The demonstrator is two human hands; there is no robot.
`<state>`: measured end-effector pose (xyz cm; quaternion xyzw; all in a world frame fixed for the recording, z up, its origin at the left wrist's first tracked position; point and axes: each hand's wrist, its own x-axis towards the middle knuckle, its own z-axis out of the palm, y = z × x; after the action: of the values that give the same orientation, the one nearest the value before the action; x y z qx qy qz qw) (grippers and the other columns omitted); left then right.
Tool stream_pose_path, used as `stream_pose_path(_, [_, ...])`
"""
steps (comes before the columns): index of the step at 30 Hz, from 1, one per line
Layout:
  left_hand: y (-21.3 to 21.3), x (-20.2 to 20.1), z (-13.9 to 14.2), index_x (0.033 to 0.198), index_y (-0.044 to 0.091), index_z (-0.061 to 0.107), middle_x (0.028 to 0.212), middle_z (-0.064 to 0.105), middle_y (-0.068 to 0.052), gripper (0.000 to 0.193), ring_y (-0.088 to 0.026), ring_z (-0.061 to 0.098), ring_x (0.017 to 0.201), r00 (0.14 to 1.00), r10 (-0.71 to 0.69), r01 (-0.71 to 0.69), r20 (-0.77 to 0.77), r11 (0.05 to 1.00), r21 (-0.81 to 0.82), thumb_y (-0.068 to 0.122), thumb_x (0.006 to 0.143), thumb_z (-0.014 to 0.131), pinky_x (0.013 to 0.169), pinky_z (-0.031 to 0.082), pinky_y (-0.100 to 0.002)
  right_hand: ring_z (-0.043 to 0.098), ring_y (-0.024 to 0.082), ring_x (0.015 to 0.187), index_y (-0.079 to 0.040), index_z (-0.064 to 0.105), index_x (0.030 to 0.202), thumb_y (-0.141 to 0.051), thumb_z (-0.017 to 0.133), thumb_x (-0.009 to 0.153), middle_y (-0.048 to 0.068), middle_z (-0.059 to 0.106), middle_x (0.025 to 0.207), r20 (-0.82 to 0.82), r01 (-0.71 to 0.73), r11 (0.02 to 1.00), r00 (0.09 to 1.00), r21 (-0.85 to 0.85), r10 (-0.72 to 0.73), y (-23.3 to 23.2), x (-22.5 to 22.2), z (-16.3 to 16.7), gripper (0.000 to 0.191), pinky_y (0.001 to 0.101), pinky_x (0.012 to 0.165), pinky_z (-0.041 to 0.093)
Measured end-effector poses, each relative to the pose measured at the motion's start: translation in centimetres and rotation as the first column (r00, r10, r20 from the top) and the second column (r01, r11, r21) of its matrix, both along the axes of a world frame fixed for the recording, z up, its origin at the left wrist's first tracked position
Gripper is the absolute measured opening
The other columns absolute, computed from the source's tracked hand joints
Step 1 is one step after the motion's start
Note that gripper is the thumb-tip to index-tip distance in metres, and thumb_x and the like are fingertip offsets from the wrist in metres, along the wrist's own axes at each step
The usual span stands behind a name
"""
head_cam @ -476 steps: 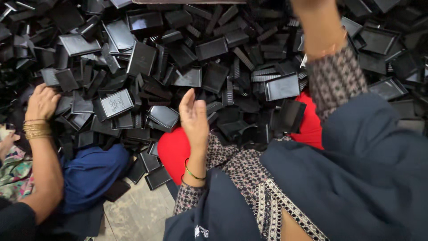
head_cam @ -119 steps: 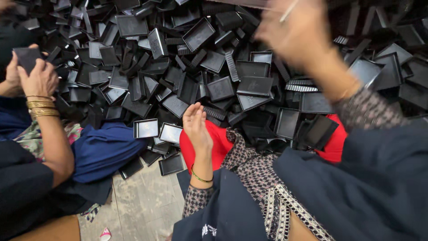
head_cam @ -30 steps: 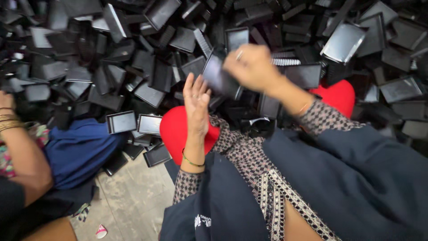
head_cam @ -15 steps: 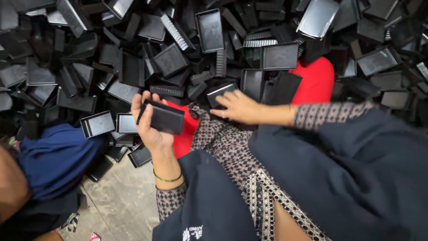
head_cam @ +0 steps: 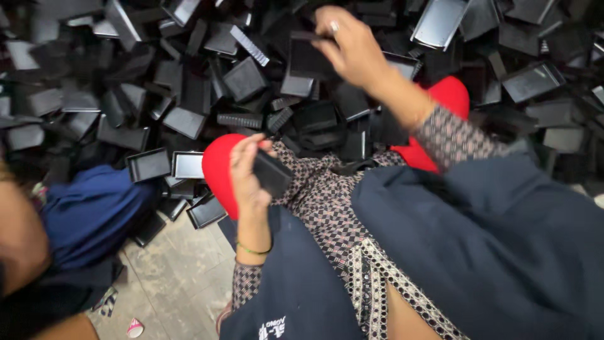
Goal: The person sits on the floor and repeatedly picks up small black plastic cases from a large pile, opens them, and places them into a cardboard box. The action is continuous and repetitive throughout the clip.
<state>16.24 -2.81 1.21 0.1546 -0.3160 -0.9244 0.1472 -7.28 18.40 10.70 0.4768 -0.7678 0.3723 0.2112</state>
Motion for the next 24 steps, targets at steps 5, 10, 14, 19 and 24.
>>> stream_pose_path(5, [5.1,-3.3,-0.5,0.131,0.006,0.061,0.119,0.068,-0.008,0.037,-0.017,0.068,0.103,0.993,-0.042,0.044,0.106,0.999,-0.017,0.023,0.098,0.068,0.089,0.056,-0.032,0.066,0.038,0.117,-0.001,0.061,0.122,0.002,0.071,0.086,0.018,0.067,0.127,0.081,-0.116,0.993,0.990,0.037,0.112,-1.4,11.6,-4.6,0.037,0.0456,0.102,0.054])
stream_pose_path(10, [5.4,-2.4,-1.3,0.136,-0.002,0.057,0.124,0.063,-0.011,0.045,-0.021,0.062,0.111,0.998,-0.013,0.007,-0.063,0.995,-0.101,0.023,0.103,0.072,0.097,0.052,-0.037,0.057,0.042,0.129,0.002,0.059,0.121,-0.017,0.085,0.080,0.029,0.053,0.144,0.449,-0.303,0.950,0.840,-0.075,0.304,-0.3,15.3,-4.3,0.053,0.0453,0.107,0.046])
stream_pose_path(14, [6.0,-1.6,0.0,0.146,0.003,0.054,0.133,0.063,-0.008,0.066,-0.019,0.060,0.121,0.982,-0.072,0.048,-0.176,0.990,-0.135,0.050,0.100,0.056,0.106,0.049,-0.034,0.067,0.028,0.119,-0.002,0.062,0.120,-0.024,0.087,0.077,0.017,0.065,0.132,0.519,-0.186,0.982,0.836,-0.035,0.177,0.8,15.1,-1.9,0.055,0.0371,0.103,0.052])
stream_pose_path(19, [4.5,-2.2,2.0,0.148,0.001,0.051,0.132,0.063,-0.010,0.082,-0.023,0.060,0.121,0.987,0.079,-0.090,-0.141,0.993,-0.077,0.068,0.102,0.034,0.108,0.048,-0.037,0.071,0.021,0.112,-0.003,0.065,0.130,-0.023,0.085,0.077,0.013,0.071,0.126,0.591,-0.135,0.987,0.790,-0.089,0.162,1.0,16.0,-2.6,0.060,0.0329,0.098,0.055])
stream_pose_path(24, [4.9,-2.7,1.8,0.148,-0.002,0.049,0.134,0.061,-0.012,0.082,-0.024,0.059,0.126,0.979,0.098,-0.110,-0.177,0.992,-0.062,0.065,0.105,0.032,0.111,0.047,-0.039,0.070,0.021,0.116,-0.004,0.065,0.133,-0.022,0.086,0.079,0.013,0.072,0.128,0.667,-0.126,0.979,0.718,-0.158,0.200,0.0,17.0,-3.5,0.061,0.0337,0.102,0.054])
